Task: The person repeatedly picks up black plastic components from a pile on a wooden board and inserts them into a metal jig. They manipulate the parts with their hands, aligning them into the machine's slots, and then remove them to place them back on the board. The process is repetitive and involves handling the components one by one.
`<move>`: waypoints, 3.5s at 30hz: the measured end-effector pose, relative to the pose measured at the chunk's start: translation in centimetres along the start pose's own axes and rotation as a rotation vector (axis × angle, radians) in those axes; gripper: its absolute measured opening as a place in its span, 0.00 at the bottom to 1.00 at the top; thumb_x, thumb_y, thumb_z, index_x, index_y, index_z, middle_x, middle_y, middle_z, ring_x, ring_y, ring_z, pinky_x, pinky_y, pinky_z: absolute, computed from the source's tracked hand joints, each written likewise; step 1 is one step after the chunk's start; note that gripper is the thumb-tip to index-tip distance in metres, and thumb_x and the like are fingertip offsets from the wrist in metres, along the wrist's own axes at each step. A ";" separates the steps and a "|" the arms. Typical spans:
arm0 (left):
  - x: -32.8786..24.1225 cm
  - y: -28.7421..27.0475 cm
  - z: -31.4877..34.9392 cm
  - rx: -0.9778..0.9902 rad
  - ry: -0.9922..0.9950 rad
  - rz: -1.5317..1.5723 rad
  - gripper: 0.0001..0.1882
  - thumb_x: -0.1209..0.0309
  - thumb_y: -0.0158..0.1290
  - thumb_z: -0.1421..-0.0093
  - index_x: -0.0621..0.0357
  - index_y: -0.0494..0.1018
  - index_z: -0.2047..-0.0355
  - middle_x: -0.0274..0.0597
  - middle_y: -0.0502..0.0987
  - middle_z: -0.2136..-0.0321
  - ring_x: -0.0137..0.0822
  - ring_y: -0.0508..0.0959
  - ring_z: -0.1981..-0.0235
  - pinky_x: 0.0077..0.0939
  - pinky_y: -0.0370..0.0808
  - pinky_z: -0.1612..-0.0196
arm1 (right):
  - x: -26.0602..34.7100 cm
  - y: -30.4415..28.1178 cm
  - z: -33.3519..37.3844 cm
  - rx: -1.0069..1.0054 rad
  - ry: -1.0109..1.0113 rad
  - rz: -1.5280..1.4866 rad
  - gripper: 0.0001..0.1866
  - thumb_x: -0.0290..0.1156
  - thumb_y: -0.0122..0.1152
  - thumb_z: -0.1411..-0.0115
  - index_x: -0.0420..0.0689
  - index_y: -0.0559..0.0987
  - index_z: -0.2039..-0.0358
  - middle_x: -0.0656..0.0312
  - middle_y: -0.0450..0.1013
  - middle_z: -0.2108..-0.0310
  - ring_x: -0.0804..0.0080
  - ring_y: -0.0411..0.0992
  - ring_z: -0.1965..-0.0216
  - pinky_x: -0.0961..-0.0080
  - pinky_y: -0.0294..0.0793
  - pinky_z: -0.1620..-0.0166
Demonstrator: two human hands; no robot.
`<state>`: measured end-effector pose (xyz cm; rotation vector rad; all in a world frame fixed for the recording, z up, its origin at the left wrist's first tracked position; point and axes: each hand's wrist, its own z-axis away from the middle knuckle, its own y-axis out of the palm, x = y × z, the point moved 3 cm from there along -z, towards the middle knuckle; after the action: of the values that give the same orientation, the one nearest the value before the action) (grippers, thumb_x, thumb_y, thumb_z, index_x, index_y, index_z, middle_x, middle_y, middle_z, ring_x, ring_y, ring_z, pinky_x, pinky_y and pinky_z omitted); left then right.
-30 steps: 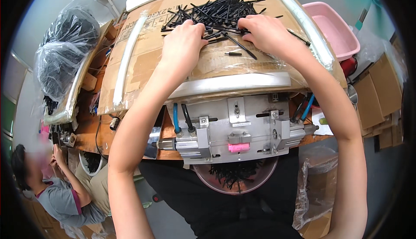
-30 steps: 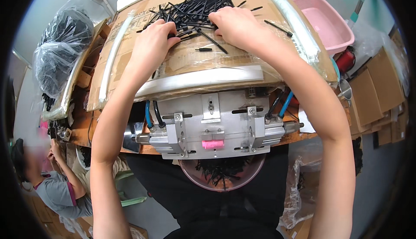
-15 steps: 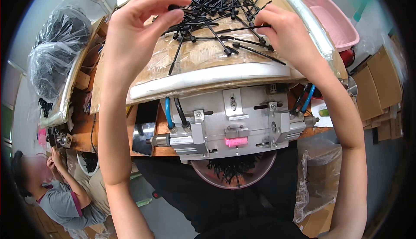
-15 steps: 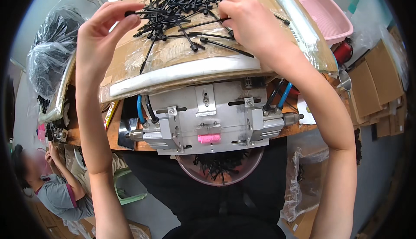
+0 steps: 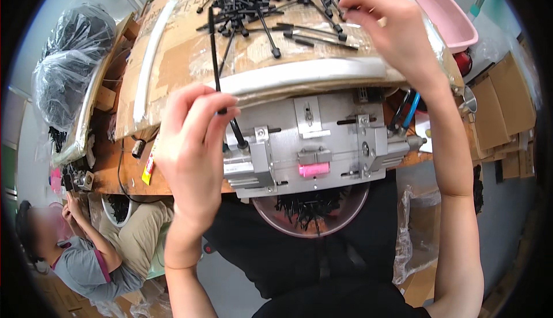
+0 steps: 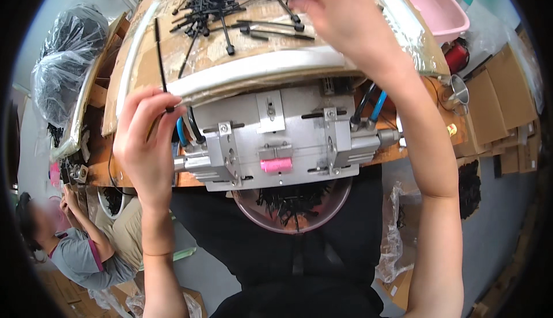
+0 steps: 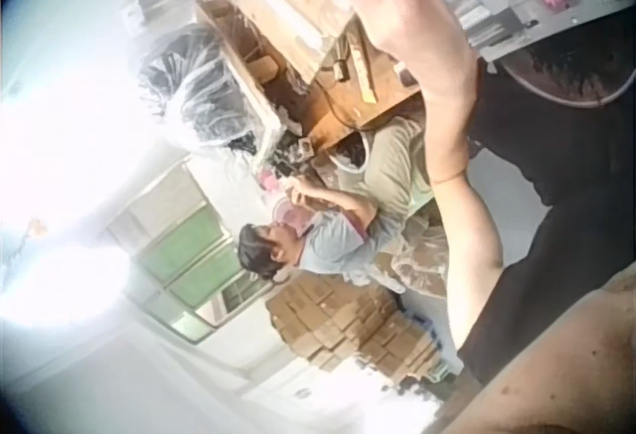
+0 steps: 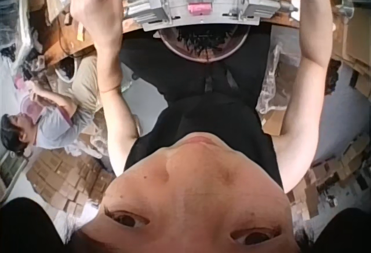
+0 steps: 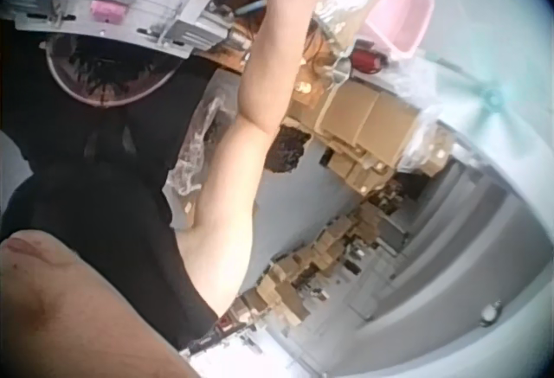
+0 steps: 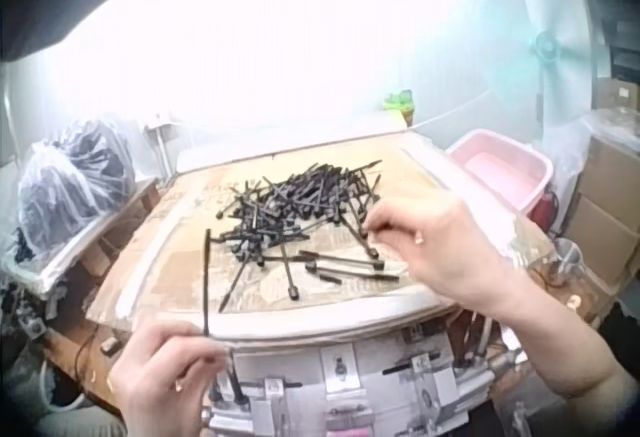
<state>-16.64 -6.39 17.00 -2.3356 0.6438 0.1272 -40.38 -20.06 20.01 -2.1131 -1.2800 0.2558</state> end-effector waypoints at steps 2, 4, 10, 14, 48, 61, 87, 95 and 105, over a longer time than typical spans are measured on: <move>-1.8 -0.2 2.6 -0.037 -0.062 0.081 0.17 0.88 0.60 0.55 0.61 0.78 0.63 0.42 0.74 0.68 0.37 0.77 0.71 0.27 0.76 0.68 | 0.3 -1.4 1.1 -0.060 0.216 -0.076 0.10 0.22 0.61 0.41 0.37 0.77 0.58 0.61 0.76 0.68 0.78 0.73 0.68 0.81 0.72 0.62; -3.8 0.4 6.0 0.055 -0.113 0.061 0.26 0.88 0.61 0.57 0.62 0.77 0.54 0.42 0.73 0.70 0.37 0.75 0.71 0.29 0.74 0.66 | 1.1 -2.6 2.5 -0.130 0.315 -0.215 0.11 0.23 0.59 0.39 0.36 0.77 0.55 0.61 0.76 0.68 0.79 0.72 0.71 0.83 0.72 0.66; -8.0 4.4 12.7 0.288 -0.119 0.101 0.38 0.83 0.64 0.60 0.70 0.68 0.44 0.44 0.72 0.70 0.42 0.71 0.69 0.33 0.70 0.63 | 3.0 -5.2 7.0 -0.173 0.454 -0.588 0.16 0.27 0.56 0.35 0.33 0.73 0.49 0.60 0.74 0.62 0.82 0.70 0.69 0.85 0.69 0.66; -8.8 6.3 12.7 0.382 -0.073 -0.024 0.35 0.84 0.53 0.54 0.70 0.65 0.42 0.41 0.68 0.69 0.35 0.70 0.68 0.28 0.71 0.61 | 3.5 -6.9 8.9 -0.201 0.508 -0.606 0.16 0.27 0.54 0.33 0.33 0.73 0.48 0.59 0.74 0.61 0.83 0.68 0.69 0.87 0.66 0.68; -6.0 1.0 8.4 0.299 -0.227 0.122 0.35 0.85 0.61 0.54 0.61 0.69 0.43 0.46 0.72 0.60 0.43 0.72 0.60 0.31 0.70 0.54 | 14.6 3.1 15.9 0.367 0.352 -0.264 0.30 0.19 0.65 0.50 0.34 0.70 0.44 0.56 0.70 0.74 0.63 0.72 0.72 0.69 0.73 0.68; 2.3 3.8 -5.2 0.438 -0.100 0.181 0.09 0.77 0.59 0.47 0.62 0.77 0.64 0.41 0.75 0.74 0.32 0.74 0.72 0.25 0.72 0.63 | 3.9 1.8 -2.4 0.494 0.461 0.329 0.10 0.31 0.56 0.43 0.37 0.79 0.70 0.44 0.75 0.69 0.51 0.75 0.66 0.60 0.74 0.61; -8.6 6.2 13.1 0.553 -0.109 -0.009 0.37 0.85 0.51 0.52 0.75 0.56 0.38 0.47 0.68 0.62 0.40 0.70 0.62 0.28 0.72 0.55 | 12.7 -0.4 14.8 -0.008 0.470 -0.342 0.25 0.16 0.69 0.50 0.32 0.74 0.50 0.57 0.76 0.68 0.78 0.72 0.71 0.81 0.73 0.69; -8.5 2.6 12.6 0.484 -0.236 0.151 0.39 0.87 0.54 0.53 0.69 0.58 0.38 0.51 0.67 0.53 0.46 0.70 0.57 0.34 0.73 0.56 | 15.3 4.7 18.9 0.224 0.393 -0.302 0.37 0.17 0.68 0.54 0.31 0.67 0.41 0.57 0.69 0.77 0.67 0.67 0.78 0.70 0.70 0.72; -6.8 2.2 9.3 0.429 -0.185 0.172 0.36 0.87 0.54 0.52 0.66 0.63 0.39 0.49 0.69 0.57 0.45 0.71 0.61 0.33 0.72 0.59 | 14.6 3.9 17.4 0.340 0.446 -0.336 0.36 0.24 0.70 0.52 0.35 0.68 0.41 0.57 0.69 0.76 0.63 0.70 0.75 0.68 0.71 0.69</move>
<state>-22.79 1.17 10.48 -1.8323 0.7010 0.2539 -38.37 -1.47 6.42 -1.5293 -1.1950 -0.1313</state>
